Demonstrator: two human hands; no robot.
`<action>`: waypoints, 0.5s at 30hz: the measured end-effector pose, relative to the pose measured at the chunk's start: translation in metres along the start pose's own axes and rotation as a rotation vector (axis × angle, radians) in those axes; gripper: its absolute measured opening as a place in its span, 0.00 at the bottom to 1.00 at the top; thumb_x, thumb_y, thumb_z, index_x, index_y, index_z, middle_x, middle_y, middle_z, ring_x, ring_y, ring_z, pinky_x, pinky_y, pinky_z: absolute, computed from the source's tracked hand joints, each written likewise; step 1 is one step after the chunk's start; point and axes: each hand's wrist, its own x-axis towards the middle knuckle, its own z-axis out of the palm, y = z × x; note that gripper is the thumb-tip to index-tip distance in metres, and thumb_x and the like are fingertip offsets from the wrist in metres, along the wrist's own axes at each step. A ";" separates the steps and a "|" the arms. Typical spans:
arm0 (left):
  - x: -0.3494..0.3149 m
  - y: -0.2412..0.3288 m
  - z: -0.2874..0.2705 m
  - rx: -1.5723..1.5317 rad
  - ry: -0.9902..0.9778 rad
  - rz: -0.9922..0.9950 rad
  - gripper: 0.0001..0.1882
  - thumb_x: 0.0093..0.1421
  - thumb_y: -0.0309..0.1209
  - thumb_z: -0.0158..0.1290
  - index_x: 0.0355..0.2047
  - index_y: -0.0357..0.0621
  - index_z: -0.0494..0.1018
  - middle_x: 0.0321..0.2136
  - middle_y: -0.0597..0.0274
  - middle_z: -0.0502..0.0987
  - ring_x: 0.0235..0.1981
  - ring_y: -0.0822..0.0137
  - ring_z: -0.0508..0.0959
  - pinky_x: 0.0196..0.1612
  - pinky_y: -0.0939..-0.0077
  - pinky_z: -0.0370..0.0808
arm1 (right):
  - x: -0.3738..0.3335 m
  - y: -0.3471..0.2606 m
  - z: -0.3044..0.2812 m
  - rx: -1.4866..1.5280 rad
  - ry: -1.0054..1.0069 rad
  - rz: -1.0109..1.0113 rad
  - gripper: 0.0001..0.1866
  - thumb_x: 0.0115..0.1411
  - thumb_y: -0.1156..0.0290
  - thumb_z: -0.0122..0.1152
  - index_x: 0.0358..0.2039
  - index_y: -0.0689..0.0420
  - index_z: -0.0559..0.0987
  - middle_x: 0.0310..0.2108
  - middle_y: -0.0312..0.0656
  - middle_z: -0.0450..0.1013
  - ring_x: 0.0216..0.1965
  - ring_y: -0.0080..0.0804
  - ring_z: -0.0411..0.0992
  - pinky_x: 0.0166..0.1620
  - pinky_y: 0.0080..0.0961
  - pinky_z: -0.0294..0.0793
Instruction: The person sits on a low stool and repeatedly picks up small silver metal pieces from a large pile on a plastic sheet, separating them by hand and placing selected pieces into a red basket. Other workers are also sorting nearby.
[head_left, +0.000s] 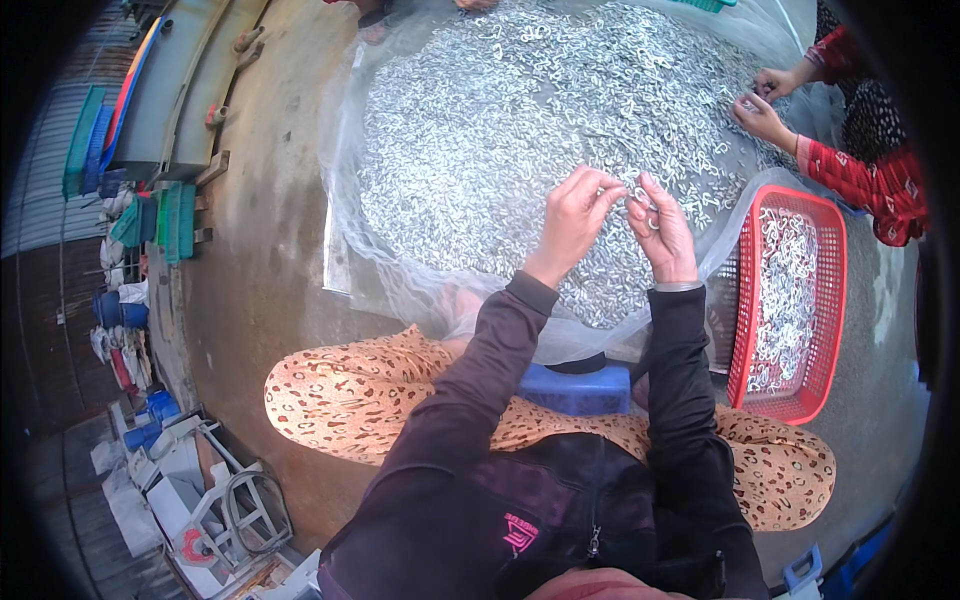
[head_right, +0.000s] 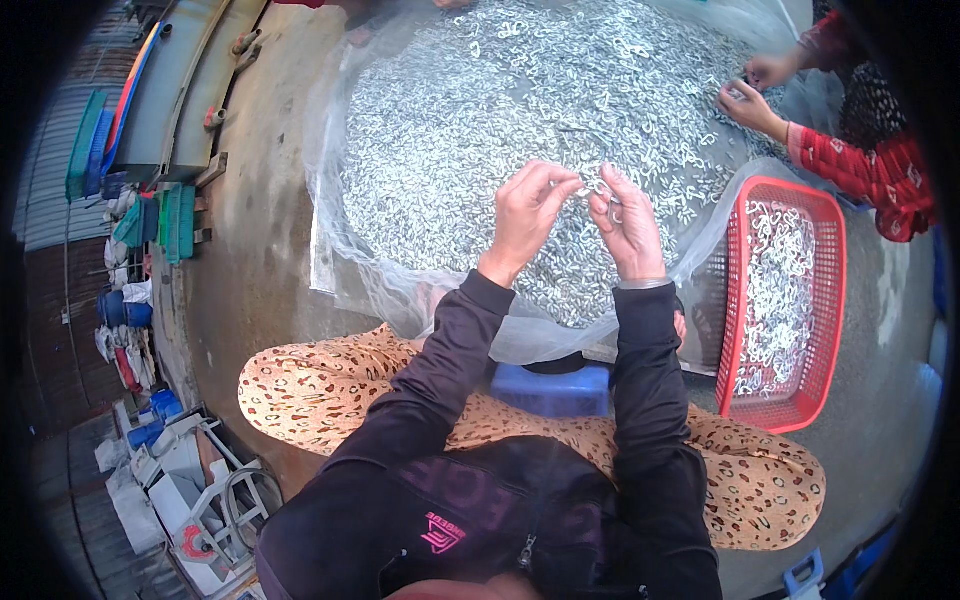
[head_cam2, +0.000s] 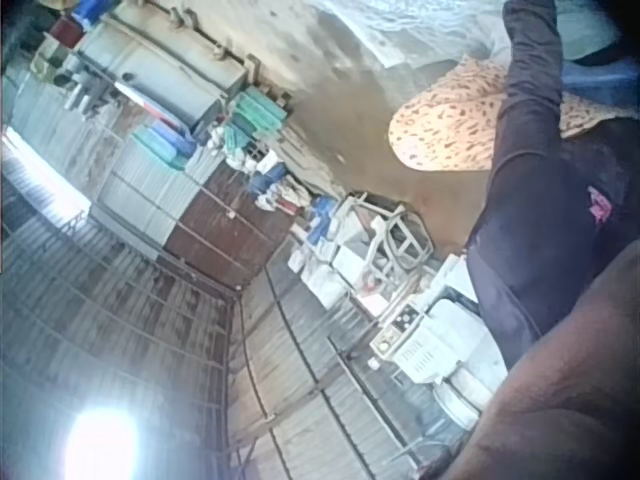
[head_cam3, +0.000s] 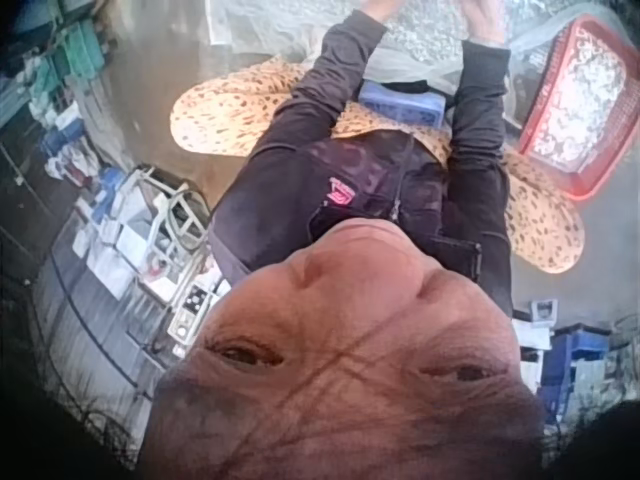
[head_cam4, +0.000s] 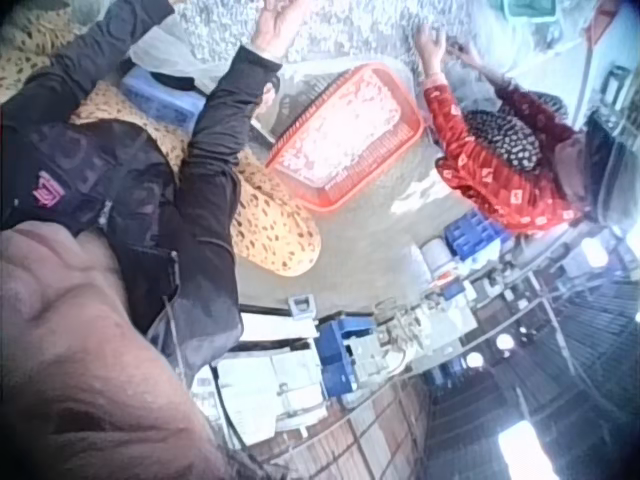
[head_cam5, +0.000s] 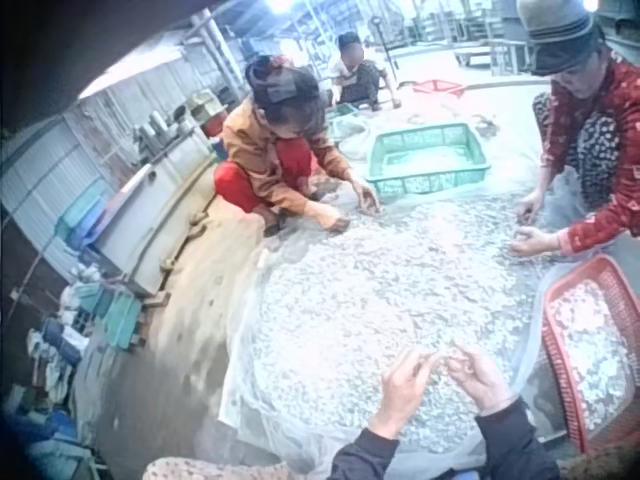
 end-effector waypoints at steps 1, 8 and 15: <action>0.001 0.000 -0.001 0.053 -0.009 0.037 0.04 0.53 0.23 0.59 0.29 0.39 0.76 0.26 0.61 0.76 0.25 0.69 0.76 0.26 0.77 0.72 | -0.002 -0.001 0.001 -0.101 0.030 -0.068 0.08 0.61 0.68 0.59 0.35 0.56 0.70 0.21 0.32 0.63 0.19 0.19 0.62 0.17 0.13 0.55; -0.010 -0.001 0.012 0.127 -0.092 0.068 0.03 0.55 0.22 0.57 0.29 0.39 0.75 0.27 0.59 0.76 0.25 0.65 0.77 0.25 0.74 0.73 | 0.002 0.020 0.002 -0.134 0.208 -0.294 0.09 0.60 0.66 0.61 0.36 0.54 0.70 0.18 0.27 0.61 0.16 0.15 0.59 0.17 0.12 0.55; -0.009 -0.006 0.006 0.060 -0.177 -0.115 0.04 0.57 0.26 0.55 0.30 0.38 0.75 0.27 0.60 0.77 0.26 0.64 0.76 0.30 0.70 0.72 | 0.007 0.020 -0.007 -0.434 0.382 -0.496 0.10 0.61 0.66 0.59 0.35 0.56 0.70 0.19 0.28 0.63 0.17 0.13 0.60 0.16 0.11 0.56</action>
